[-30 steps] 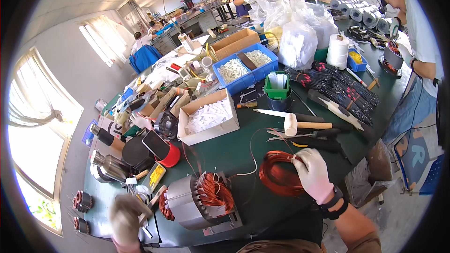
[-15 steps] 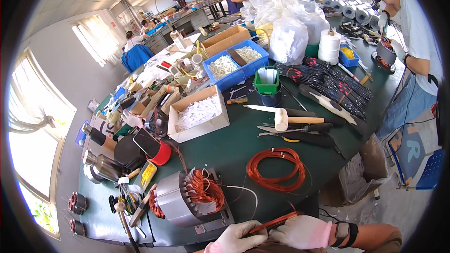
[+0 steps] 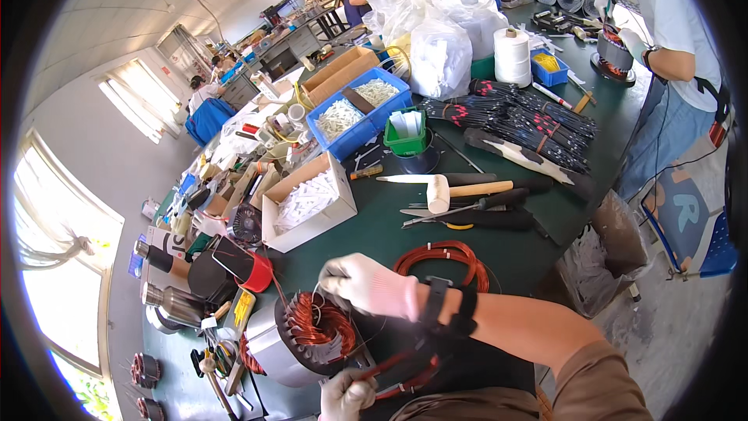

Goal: Insert copper wire coils and insulation paper into a motor stator, then use a mallet to shape the windings.

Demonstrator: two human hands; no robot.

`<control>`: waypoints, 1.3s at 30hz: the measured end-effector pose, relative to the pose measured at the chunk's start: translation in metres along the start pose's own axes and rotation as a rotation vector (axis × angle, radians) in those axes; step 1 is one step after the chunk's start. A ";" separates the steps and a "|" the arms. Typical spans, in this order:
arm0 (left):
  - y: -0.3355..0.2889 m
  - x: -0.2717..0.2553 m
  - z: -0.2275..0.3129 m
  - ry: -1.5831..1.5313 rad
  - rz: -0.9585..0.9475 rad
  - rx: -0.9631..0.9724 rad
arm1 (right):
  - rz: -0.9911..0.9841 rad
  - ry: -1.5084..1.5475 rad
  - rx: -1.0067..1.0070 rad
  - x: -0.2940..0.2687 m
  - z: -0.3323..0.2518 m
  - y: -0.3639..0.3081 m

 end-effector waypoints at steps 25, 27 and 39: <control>-0.057 -0.018 -0.006 -0.556 0.126 -0.033 | -0.051 -0.750 -0.143 0.031 0.017 -0.027; -0.061 -0.025 0.000 -0.523 0.183 0.006 | 0.038 -0.683 -0.244 0.017 -0.003 -0.047; -0.025 -0.030 0.006 -0.097 -0.236 -0.410 | 0.061 -0.357 -0.173 0.029 -0.026 -0.103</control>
Point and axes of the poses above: each hand's wrist, its own y-axis towards the middle knuckle, its own x-axis out of the palm, z = x × y, the point moved 8 cm from there along y, towards the middle knuckle, and after that the axes turned 12 degrees about -x, right-handed, at the moved point
